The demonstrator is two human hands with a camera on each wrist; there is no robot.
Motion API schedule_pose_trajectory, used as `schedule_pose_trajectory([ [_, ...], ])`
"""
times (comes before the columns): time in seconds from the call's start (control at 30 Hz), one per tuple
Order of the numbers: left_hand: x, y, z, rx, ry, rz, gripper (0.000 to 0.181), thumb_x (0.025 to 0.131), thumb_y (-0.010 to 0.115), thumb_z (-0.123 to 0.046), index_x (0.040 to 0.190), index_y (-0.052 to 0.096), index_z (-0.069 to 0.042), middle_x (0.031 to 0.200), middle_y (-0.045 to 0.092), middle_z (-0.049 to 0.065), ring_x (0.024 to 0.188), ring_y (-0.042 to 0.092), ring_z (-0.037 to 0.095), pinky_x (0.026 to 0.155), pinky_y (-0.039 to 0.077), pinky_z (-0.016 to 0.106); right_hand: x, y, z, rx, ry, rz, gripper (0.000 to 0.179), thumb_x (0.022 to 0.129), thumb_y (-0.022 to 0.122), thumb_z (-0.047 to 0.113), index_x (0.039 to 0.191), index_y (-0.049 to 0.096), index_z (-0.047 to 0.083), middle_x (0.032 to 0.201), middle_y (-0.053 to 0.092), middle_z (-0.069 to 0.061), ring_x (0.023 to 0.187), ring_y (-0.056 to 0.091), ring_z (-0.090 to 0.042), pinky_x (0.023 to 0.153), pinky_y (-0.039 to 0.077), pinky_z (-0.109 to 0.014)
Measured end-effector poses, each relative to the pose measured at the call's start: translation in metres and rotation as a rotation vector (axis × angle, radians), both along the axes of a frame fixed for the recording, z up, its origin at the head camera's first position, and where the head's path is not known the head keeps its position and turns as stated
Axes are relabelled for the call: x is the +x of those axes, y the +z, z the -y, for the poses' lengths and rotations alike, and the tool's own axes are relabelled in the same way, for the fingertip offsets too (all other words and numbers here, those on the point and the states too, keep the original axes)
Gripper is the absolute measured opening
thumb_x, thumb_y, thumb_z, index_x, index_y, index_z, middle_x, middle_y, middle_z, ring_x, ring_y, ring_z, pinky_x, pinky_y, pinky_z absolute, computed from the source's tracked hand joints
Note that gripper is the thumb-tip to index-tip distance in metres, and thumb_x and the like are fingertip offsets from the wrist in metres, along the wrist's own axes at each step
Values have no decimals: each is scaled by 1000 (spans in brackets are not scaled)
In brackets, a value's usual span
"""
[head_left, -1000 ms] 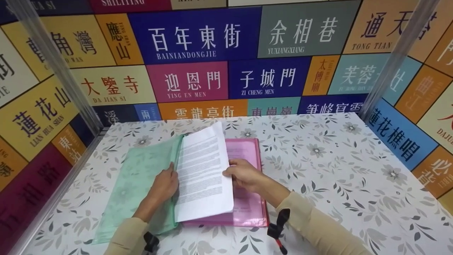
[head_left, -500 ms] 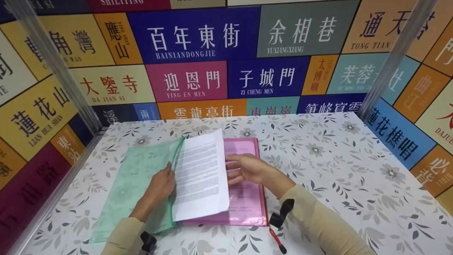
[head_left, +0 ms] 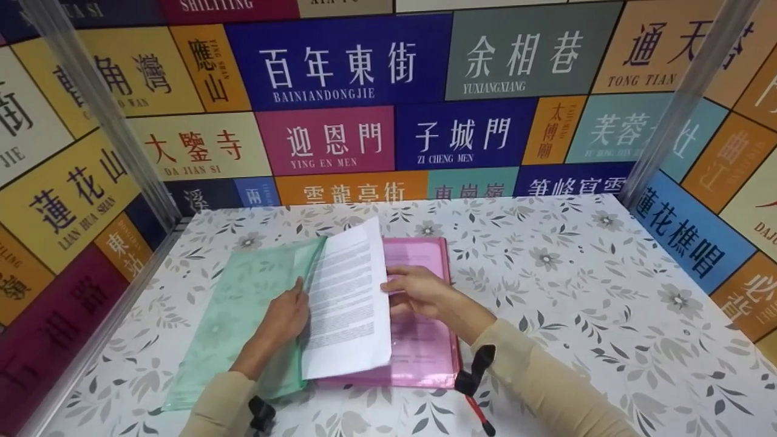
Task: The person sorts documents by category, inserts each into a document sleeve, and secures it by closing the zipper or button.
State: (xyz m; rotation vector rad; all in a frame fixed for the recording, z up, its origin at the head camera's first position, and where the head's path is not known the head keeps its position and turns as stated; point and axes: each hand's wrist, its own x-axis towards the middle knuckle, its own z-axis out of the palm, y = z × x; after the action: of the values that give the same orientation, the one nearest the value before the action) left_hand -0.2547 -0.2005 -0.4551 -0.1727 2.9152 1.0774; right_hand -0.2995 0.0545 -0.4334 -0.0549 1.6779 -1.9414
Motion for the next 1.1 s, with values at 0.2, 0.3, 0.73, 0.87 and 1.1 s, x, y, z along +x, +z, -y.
schedule_pose_trajectory([
  [0.2, 0, 3, -6, 10, -4, -9, 56, 108, 25, -23, 155, 23, 7, 157, 35, 27, 147, 33, 42, 120, 29, 54, 4, 0, 14, -4, 0, 19, 57, 93, 58, -4, 148, 45, 2, 119, 69, -23, 90, 74, -29, 84, 60, -44],
  [0.3, 1, 4, -7, 11, -16, -40, 55, 108, 26, -21, 153, 25, 9, 154, 39, 30, 144, 37, 43, 118, 32, 55, 5, -1, 21, -9, 5, 24, 55, 94, 57, -4, 147, 45, 2, 118, 69, -23, 92, 74, -29, 84, 61, -44],
  [0.73, 3, 8, -17, -4, -38, -97, 55, 107, 27, -21, 152, 28, 11, 139, 51, 37, 130, 53, 45, 107, 44, 54, 10, -11, 47, -51, 22, 22, 53, 95, 57, -3, 146, 45, 1, 117, 70, -25, 93, 75, -31, 79, 62, -43],
  [0.87, 5, 7, -20, -28, -40, -121, 54, 107, 28, -20, 151, 30, 11, 137, 52, 36, 128, 54, 46, 106, 45, 55, 11, -12, 56, -63, 23, 23, 53, 95, 57, -2, 146, 44, 1, 121, 69, -25, 100, 73, -35, 84, 60, -47],
  [1.1, 5, 9, -21, -18, -29, -96, 55, 107, 28, -22, 153, 27, 9, 149, 42, 36, 138, 45, 45, 113, 39, 55, 11, -10, 66, -67, 3, -6, 51, 97, 56, -1, 146, 45, -1, 123, 67, -26, 105, 72, -35, 86, 59, -48],
])
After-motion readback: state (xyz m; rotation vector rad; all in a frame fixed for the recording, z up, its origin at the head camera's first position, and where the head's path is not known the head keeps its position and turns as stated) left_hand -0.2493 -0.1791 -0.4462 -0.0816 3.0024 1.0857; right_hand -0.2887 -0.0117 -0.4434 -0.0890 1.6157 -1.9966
